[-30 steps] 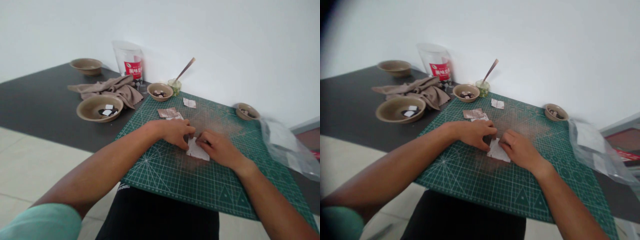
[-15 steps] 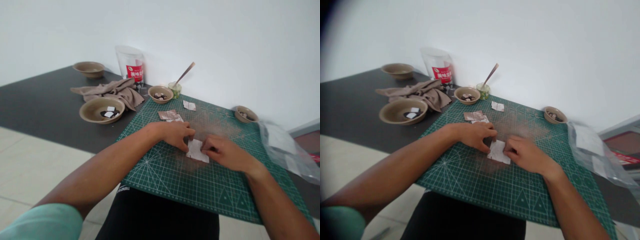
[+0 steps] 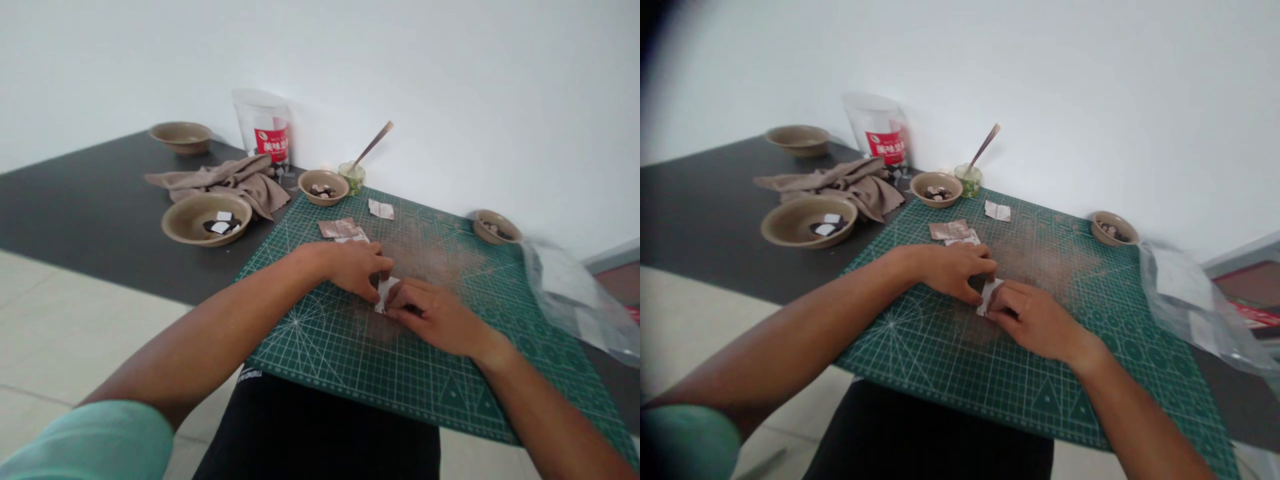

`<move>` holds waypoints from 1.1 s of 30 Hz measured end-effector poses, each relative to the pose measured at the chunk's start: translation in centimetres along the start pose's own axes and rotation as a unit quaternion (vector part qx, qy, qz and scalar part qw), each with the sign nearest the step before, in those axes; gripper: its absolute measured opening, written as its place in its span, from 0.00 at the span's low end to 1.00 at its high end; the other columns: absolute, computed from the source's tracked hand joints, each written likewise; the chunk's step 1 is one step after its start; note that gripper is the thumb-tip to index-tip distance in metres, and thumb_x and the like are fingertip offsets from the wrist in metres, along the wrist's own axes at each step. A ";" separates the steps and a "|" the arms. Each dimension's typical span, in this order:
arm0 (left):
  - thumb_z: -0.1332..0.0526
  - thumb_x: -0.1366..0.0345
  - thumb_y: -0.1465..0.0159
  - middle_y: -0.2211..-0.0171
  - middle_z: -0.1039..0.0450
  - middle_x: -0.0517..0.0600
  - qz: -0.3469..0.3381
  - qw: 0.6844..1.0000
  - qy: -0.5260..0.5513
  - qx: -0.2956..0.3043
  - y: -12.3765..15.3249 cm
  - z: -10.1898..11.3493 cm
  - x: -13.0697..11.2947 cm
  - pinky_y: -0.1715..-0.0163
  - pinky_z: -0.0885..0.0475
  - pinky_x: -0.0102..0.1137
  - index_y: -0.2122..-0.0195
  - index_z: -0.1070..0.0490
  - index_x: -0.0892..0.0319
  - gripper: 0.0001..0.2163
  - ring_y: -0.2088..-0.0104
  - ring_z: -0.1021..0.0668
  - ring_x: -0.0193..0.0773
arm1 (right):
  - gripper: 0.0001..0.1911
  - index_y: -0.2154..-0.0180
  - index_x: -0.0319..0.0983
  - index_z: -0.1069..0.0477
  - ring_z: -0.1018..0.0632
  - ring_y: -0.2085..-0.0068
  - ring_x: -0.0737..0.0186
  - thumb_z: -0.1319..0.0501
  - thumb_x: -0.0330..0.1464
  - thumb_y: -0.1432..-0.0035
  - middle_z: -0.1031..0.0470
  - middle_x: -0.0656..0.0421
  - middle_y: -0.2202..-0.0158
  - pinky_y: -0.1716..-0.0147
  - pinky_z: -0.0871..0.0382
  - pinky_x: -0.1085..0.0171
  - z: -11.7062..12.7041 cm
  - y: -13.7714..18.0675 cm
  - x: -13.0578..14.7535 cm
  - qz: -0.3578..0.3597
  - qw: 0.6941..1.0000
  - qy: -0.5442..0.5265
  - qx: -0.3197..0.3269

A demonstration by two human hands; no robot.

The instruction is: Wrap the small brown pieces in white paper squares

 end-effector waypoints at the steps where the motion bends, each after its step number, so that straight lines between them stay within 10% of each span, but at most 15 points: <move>1: 0.38 0.48 0.42 0.50 0.35 0.54 0.001 1.000 -0.003 -0.003 0.0 0.0 0.0 0.53 0.32 0.42 0.49 0.32 0.52 0.23 0.54 0.27 0.49 | 0.05 0.64 0.40 0.30 0.26 0.60 0.61 0.42 0.31 0.34 0.26 0.58 0.62 0.60 0.34 0.62 0.0 -0.2 -0.1 -0.011 0.999 0.023 -0.025; 9: 0.38 0.48 0.42 0.49 0.34 0.54 0.001 1.000 0.011 0.007 0.1 0.1 0.0 0.51 0.33 0.42 0.49 0.31 0.51 0.23 0.52 0.27 0.50 | 0.04 0.64 0.41 0.29 0.26 0.63 0.63 0.41 0.29 0.35 0.26 0.60 0.64 0.62 0.33 0.63 0.9 0.7 -0.5 -0.020 0.999 0.008 0.036; 14: 0.38 0.48 0.42 0.49 0.35 0.53 0.009 1.000 0.009 -0.003 0.1 0.0 0.0 0.51 0.33 0.41 0.48 0.32 0.51 0.23 0.52 0.28 0.49 | 0.06 0.66 0.40 0.31 0.27 0.62 0.59 0.42 0.31 0.34 0.27 0.57 0.64 0.63 0.35 0.61 0.5 -0.2 -0.7 -0.059 0.992 0.096 -0.060; 33: 0.38 0.47 0.42 0.49 0.34 0.54 0.006 1.000 0.008 0.001 0.1 0.1 0.1 0.52 0.33 0.41 0.49 0.32 0.53 0.23 0.52 0.28 0.50 | 0.05 0.64 0.40 0.30 0.25 0.61 0.60 0.43 0.32 0.33 0.26 0.57 0.61 0.61 0.34 0.61 -0.2 -0.6 -0.5 -0.035 0.997 0.059 -0.047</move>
Point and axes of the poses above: each hand's wrist, its own y-axis away from the middle knuckle, its own z-axis out of the back of the hand, x = y × z, the point moved 1 cm from there along -y, towards the middle knuckle
